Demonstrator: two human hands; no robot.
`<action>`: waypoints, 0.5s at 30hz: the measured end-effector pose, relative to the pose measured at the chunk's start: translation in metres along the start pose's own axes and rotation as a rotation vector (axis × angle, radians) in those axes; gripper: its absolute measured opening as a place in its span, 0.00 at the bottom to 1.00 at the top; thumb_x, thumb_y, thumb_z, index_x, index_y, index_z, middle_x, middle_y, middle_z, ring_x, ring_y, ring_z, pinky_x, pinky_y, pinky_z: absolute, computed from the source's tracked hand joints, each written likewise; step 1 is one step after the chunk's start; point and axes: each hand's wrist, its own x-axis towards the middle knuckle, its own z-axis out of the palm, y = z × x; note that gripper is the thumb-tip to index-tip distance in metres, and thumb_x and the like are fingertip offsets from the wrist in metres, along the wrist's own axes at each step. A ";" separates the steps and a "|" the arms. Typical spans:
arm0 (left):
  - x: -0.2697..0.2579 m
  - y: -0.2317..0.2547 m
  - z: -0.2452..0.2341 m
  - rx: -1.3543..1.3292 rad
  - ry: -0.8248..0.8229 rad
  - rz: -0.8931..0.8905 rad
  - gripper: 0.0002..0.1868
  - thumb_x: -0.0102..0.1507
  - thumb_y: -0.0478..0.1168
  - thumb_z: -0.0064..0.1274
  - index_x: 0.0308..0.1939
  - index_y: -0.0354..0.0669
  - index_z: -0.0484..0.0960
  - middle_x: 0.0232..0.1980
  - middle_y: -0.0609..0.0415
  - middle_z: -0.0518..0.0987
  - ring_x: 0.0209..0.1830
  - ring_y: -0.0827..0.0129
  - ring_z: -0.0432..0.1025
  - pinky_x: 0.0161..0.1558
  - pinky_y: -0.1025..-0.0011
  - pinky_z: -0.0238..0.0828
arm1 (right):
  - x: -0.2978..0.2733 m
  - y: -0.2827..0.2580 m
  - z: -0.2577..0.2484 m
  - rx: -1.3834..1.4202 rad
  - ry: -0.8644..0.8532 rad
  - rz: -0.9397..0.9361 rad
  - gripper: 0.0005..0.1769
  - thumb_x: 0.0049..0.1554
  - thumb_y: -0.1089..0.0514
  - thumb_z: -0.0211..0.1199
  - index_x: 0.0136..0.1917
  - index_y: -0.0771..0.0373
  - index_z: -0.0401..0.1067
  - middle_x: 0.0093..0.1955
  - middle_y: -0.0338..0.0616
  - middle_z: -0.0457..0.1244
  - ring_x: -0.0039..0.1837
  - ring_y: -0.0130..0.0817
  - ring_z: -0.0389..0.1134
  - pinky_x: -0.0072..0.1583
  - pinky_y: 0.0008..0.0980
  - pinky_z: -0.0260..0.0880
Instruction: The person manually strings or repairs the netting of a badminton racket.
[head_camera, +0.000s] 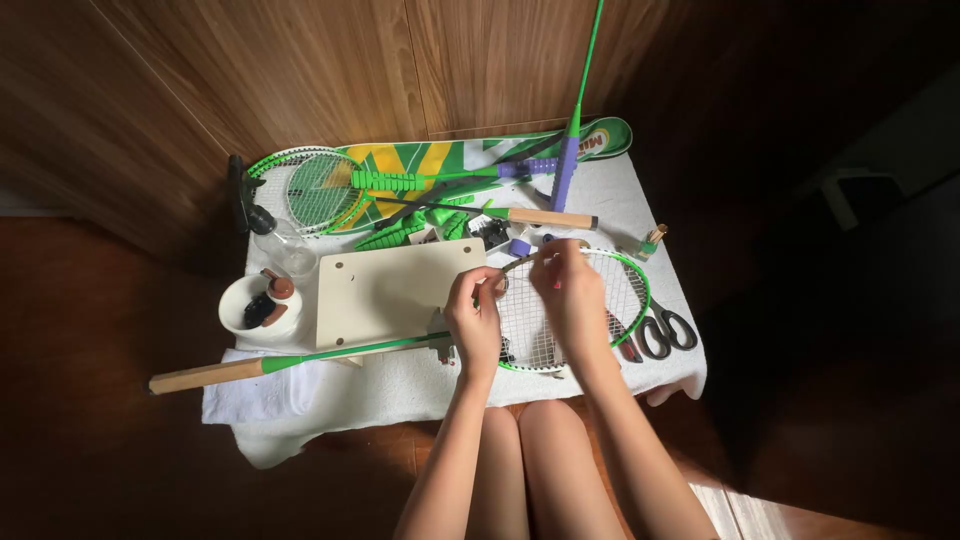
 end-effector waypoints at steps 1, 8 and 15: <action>0.000 0.000 0.000 0.001 0.003 -0.001 0.05 0.68 0.25 0.50 0.45 0.35 0.79 0.38 0.52 0.80 0.33 0.72 0.78 0.35 0.74 0.74 | 0.002 0.001 -0.004 0.000 -0.003 -0.001 0.14 0.54 0.67 0.67 0.53 0.67 0.68 0.38 0.50 0.68 0.39 0.43 0.72 0.43 0.38 0.71; 0.001 0.004 0.001 0.055 0.002 0.043 0.07 0.67 0.23 0.49 0.45 0.35 0.78 0.39 0.52 0.81 0.35 0.71 0.78 0.37 0.73 0.75 | 0.012 -0.001 -0.016 -0.104 -0.127 -0.225 0.12 0.52 0.67 0.69 0.50 0.66 0.72 0.45 0.51 0.67 0.46 0.43 0.71 0.49 0.39 0.72; 0.000 0.004 0.000 0.026 -0.015 -0.008 0.08 0.66 0.23 0.48 0.46 0.34 0.79 0.41 0.52 0.82 0.34 0.71 0.78 0.36 0.73 0.76 | 0.015 -0.001 -0.010 -0.367 -0.181 -0.361 0.13 0.49 0.67 0.69 0.47 0.67 0.69 0.40 0.51 0.66 0.44 0.50 0.67 0.48 0.46 0.68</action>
